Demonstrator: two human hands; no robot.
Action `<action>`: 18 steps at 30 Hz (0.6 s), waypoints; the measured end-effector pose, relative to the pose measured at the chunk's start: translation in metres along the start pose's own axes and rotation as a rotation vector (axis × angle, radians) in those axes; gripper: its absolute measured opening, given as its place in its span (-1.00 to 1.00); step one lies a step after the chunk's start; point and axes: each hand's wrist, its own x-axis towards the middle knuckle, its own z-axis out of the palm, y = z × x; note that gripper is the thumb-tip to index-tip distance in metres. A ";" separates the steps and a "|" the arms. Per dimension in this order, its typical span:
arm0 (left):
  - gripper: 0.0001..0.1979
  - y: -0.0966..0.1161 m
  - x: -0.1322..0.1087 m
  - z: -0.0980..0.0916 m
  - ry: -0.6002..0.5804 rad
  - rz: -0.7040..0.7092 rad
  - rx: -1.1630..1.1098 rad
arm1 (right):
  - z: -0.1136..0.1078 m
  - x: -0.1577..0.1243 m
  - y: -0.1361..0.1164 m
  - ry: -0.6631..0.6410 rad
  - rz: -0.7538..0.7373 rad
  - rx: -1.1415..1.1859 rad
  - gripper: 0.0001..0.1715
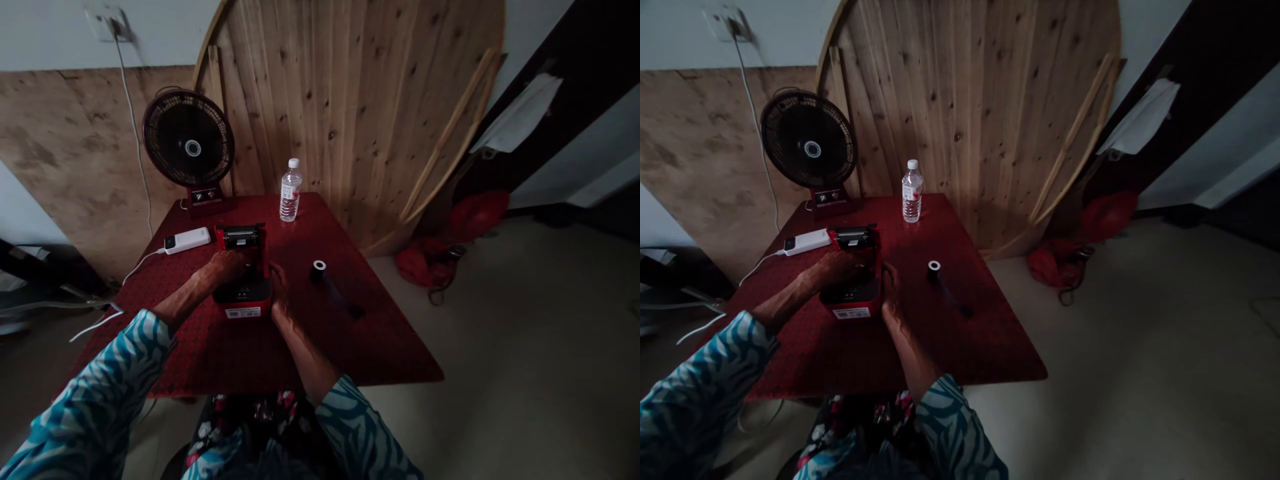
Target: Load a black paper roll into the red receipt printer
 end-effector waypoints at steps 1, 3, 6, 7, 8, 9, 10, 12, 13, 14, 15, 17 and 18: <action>-0.94 -0.001 0.000 -0.001 -0.021 0.007 0.010 | 0.000 0.001 0.001 0.000 -0.001 -0.010 -0.52; -0.93 -0.002 0.001 -0.004 -0.054 0.016 0.027 | 0.000 0.001 0.003 0.017 0.003 -0.016 -0.53; -0.88 -0.001 0.007 -0.004 -0.093 0.018 0.042 | 0.000 0.001 0.003 0.008 0.013 0.003 -0.52; -0.86 0.000 0.009 -0.003 -0.103 0.018 0.047 | 0.000 0.000 0.003 0.007 0.012 0.008 -0.52; -0.84 0.002 0.011 -0.003 -0.112 0.018 0.050 | 0.001 0.000 0.002 0.008 0.009 0.010 -0.51; -0.82 0.004 0.013 -0.003 -0.120 0.020 0.053 | 0.001 0.000 0.002 0.008 0.005 0.009 -0.51; -0.80 0.007 0.013 -0.003 -0.126 0.022 0.055 | 0.001 0.000 0.002 0.013 0.004 0.010 -0.51; -0.77 0.016 0.009 -0.009 -0.129 0.028 0.056 | 0.001 0.001 0.001 0.010 0.006 0.016 -0.52; -0.76 0.020 0.004 -0.014 -0.123 0.032 0.051 | 0.001 0.001 0.001 0.007 0.004 0.021 -0.52; -0.74 0.025 -0.003 -0.020 -0.106 0.039 0.033 | 0.001 0.002 0.001 0.004 -0.001 0.026 -0.53; -0.72 0.030 -0.012 -0.028 -0.075 0.043 0.003 | 0.001 0.002 0.002 0.007 -0.006 0.029 -0.54; -0.68 0.036 -0.033 -0.045 0.049 0.035 -0.106 | 0.001 0.002 0.003 0.007 0.004 0.032 -0.53; -0.67 0.036 -0.044 -0.053 0.133 0.008 -0.161 | 0.001 0.002 0.003 0.007 0.020 0.034 -0.53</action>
